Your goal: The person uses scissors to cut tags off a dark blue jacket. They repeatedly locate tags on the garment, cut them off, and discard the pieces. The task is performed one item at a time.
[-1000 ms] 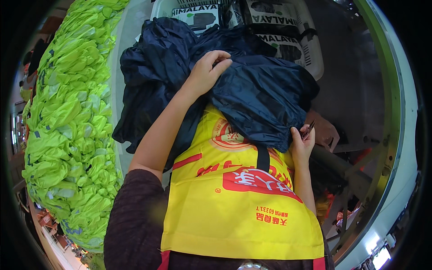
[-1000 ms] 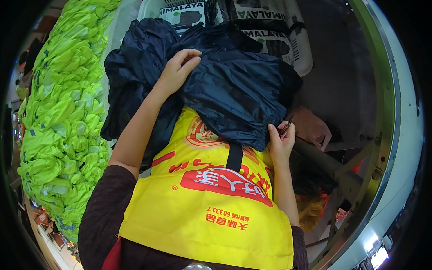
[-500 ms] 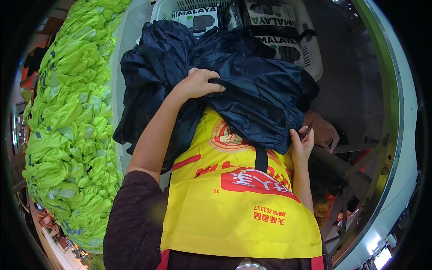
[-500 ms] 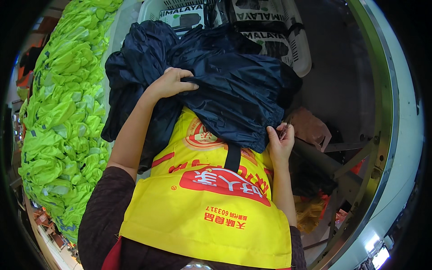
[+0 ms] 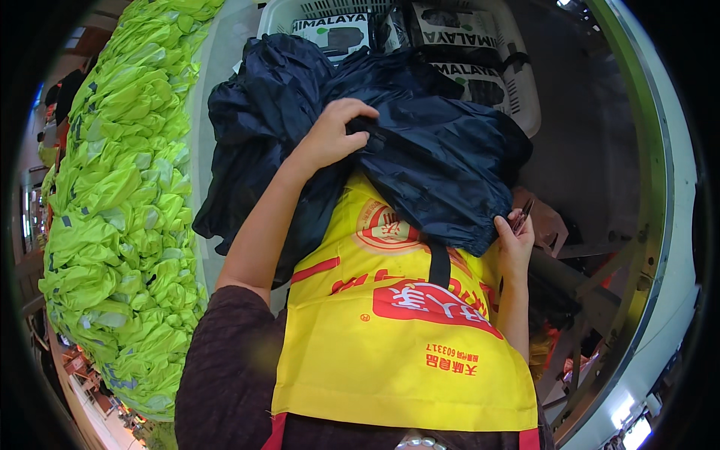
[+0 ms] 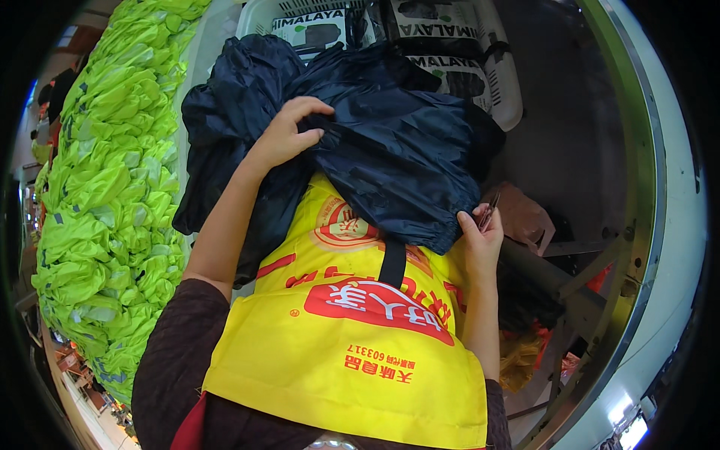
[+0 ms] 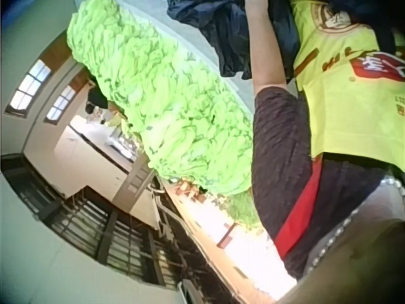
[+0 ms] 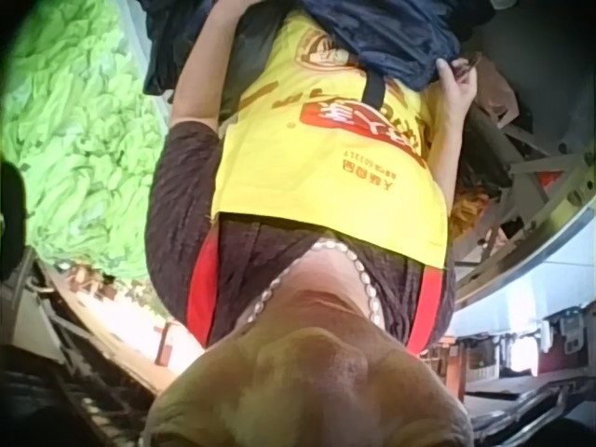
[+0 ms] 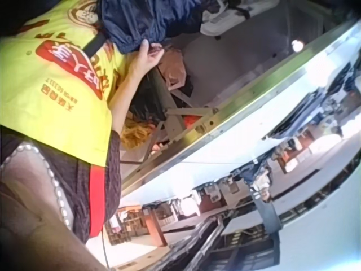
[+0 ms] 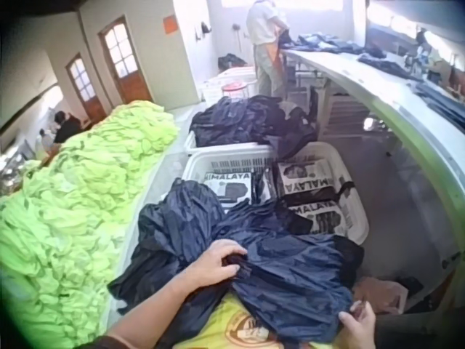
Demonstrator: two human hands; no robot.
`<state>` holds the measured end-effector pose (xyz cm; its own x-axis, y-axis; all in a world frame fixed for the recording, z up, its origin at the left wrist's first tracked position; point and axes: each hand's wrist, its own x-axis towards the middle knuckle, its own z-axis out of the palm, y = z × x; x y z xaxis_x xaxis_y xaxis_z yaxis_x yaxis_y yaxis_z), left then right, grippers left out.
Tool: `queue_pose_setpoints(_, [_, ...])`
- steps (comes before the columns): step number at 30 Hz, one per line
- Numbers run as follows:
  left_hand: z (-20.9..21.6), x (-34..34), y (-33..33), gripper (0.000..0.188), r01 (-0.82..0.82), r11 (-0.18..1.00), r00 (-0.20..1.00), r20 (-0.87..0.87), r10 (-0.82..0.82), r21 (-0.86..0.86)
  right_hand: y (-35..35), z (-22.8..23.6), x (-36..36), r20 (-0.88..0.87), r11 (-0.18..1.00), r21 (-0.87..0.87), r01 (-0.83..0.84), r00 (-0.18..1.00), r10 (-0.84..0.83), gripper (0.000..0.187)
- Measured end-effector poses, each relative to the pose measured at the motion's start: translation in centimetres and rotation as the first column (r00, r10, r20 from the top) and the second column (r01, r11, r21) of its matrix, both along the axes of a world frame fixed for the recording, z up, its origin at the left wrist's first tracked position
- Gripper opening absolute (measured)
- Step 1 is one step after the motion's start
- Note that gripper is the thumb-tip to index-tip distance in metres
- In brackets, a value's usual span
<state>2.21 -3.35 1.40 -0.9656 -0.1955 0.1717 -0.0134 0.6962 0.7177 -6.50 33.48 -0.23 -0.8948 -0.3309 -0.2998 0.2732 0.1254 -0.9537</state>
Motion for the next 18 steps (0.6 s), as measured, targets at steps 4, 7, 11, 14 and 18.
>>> queue_pose_setpoints(4, [2.0,1.4,3.0,0.019,-0.177,0.969,0.984,-0.050,0.171,-0.171,0.6,-0.8,0.1,0.013,1.000,-0.027,-0.008,1.000,0.009,0.024])
queue_pose_setpoints(7, [0.6,1.7,4.8,0.022,-0.146,0.940,0.986,0.031,0.163,-0.307,1.0,-1.7,-0.4,-0.088,0.979,0.123,-0.163,0.981,0.174,0.023])
queue_pose_setpoints(11, [-1.0,1.8,6.3,0.032,-0.176,0.922,0.960,0.147,0.238,-0.344,-2.6,5.3,-1.0,-0.328,0.616,0.785,-0.056,0.807,0.491,0.032])
queue_pose_setpoints(14, [-1.7,1.9,6.9,0.037,-0.198,0.918,0.956,0.140,0.258,-0.343,-7.0,8.8,-1.3,-0.409,0.511,0.858,0.061,0.682,0.606,0.031])
queue_pose_setpoints(18, [-2.4,1.8,7.1,0.040,-0.212,0.921,0.955,0.132,0.267,-0.328,-10.7,13.4,-1.8,-0.456,0.547,0.836,-0.033,0.513,0.727,0.029])
